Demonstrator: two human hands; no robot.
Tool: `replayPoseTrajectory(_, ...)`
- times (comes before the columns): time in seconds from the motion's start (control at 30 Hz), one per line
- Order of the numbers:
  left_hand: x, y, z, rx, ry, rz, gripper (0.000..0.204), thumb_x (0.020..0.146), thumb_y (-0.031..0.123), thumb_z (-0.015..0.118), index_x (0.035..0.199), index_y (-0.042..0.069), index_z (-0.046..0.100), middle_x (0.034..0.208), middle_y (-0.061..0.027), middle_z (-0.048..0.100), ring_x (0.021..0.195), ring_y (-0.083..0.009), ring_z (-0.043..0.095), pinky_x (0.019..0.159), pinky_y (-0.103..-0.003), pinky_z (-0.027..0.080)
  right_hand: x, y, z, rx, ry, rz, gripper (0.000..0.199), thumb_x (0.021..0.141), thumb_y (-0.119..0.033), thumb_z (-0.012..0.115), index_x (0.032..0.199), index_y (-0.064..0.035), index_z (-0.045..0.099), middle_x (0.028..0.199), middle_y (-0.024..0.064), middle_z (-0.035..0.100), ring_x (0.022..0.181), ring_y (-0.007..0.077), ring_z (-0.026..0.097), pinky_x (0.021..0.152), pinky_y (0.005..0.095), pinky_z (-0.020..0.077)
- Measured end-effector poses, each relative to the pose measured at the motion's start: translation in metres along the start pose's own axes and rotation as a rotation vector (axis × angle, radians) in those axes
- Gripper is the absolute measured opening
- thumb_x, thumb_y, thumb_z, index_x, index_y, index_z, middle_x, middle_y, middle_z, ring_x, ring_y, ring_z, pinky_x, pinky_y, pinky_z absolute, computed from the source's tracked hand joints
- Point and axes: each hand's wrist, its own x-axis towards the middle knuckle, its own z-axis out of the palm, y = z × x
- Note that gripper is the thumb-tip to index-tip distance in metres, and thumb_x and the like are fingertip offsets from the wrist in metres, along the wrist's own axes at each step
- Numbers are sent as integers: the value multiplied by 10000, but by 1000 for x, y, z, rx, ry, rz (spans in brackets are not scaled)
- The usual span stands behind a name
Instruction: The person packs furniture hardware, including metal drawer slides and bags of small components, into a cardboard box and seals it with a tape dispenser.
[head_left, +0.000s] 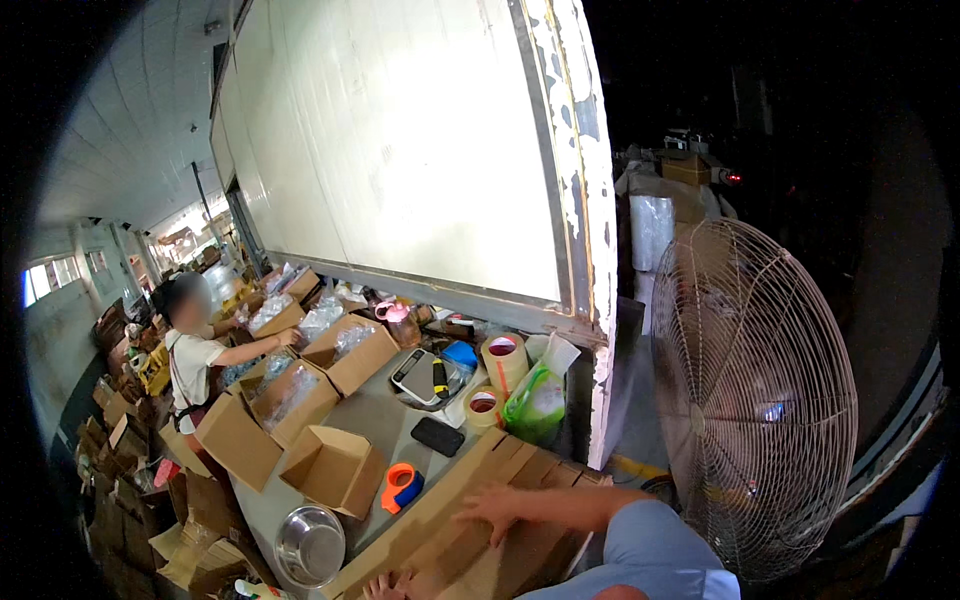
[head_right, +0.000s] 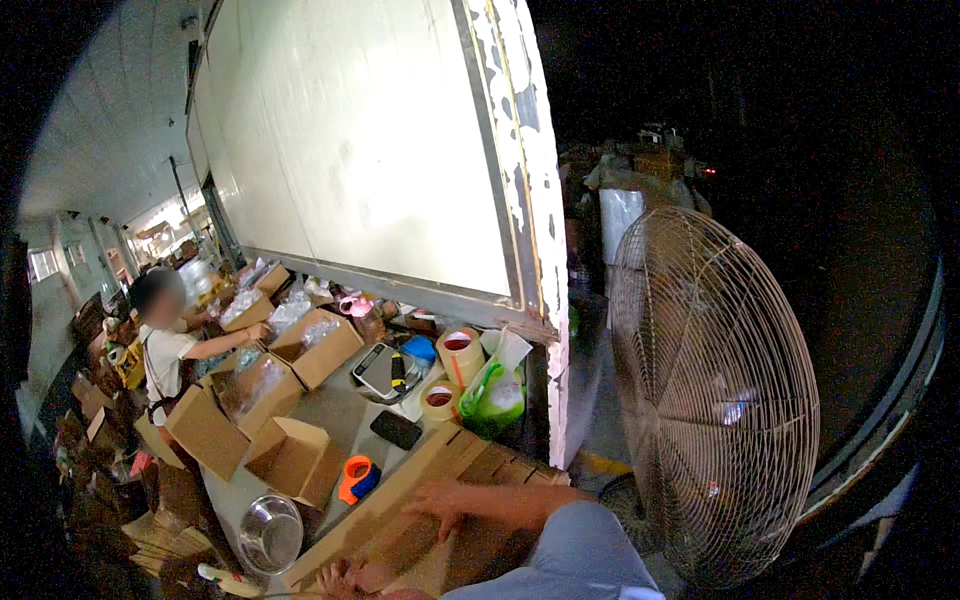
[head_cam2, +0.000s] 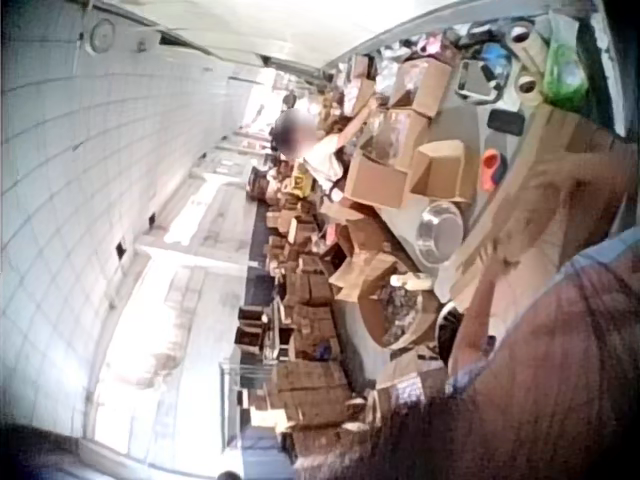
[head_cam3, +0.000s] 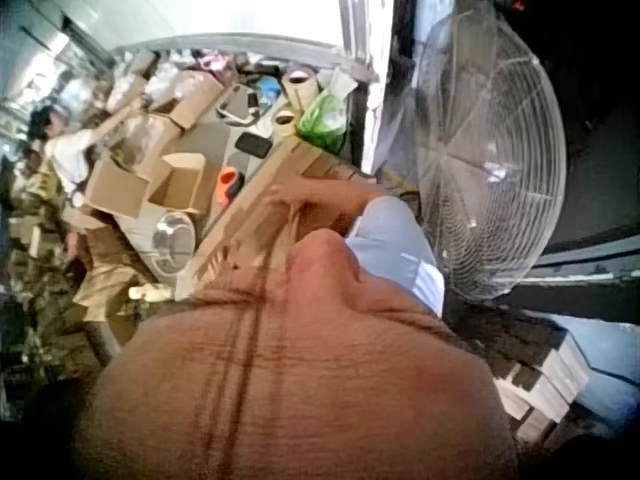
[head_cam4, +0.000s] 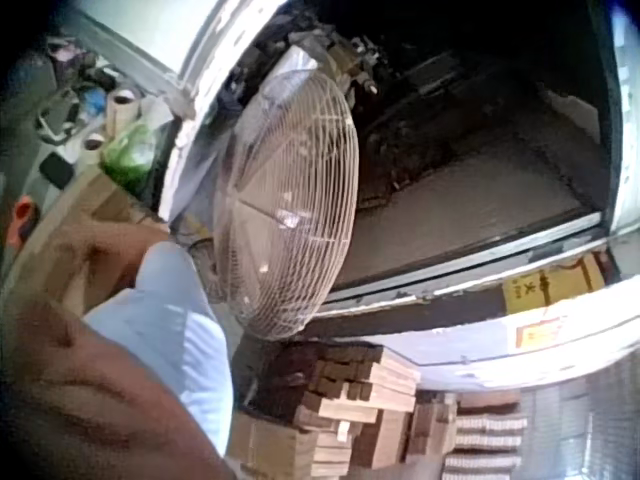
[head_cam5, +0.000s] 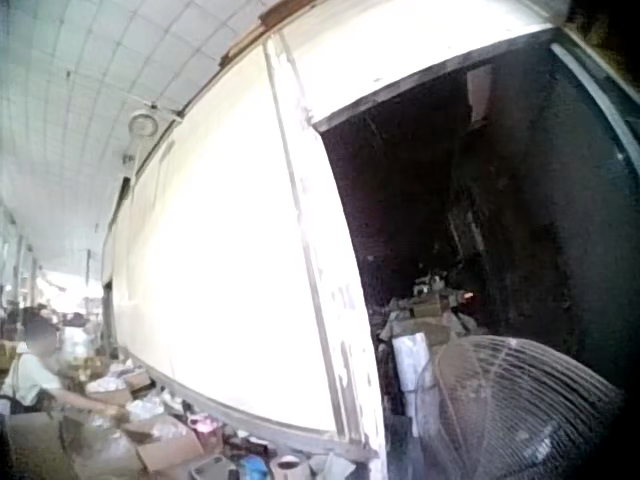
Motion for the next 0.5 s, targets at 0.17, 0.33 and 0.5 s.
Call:
replayPoseTrajectory(0.17, -2, 22, -31, -14, 46, -16, 863, 734, 499, 665, 1435, 189, 268, 1451, -181, 256, 1329, -444, 186, 1050, -643, 98, -25, 25, 8, -79, 63, 190, 1066, 606, -694, 658, 1464, -333, 138, 1441, 158, 262, 1328, 385, 234, 1061, 590, 146)
replayPoseTrajectory(0.33, 30, 67, -82, -135, 35, 64, 763, 739, 476, 671, 1366, 139, 395, 1396, -174, 353, 1299, -427, 261, 1041, -618, 171, -27, 28, 12, -64, 129, 122, 1104, 603, -740, 619, 1473, -303, 99, 1438, 156, 267, 1328, 377, 234, 1041, 620, 143)
replayPoseTrajectory(0.5, 79, 75, -45, 101, -115, 162, 769, 775, 698, 479, 1398, 260, 374, 1482, -72, 269, 1286, -431, 286, 949, -677, 223, -14, 33, 14, -99, 129, 101, 1138, 593, -762, 606, 1478, -270, 87, 1439, 158, 267, 1315, 379, 255, 1024, 633, 147)
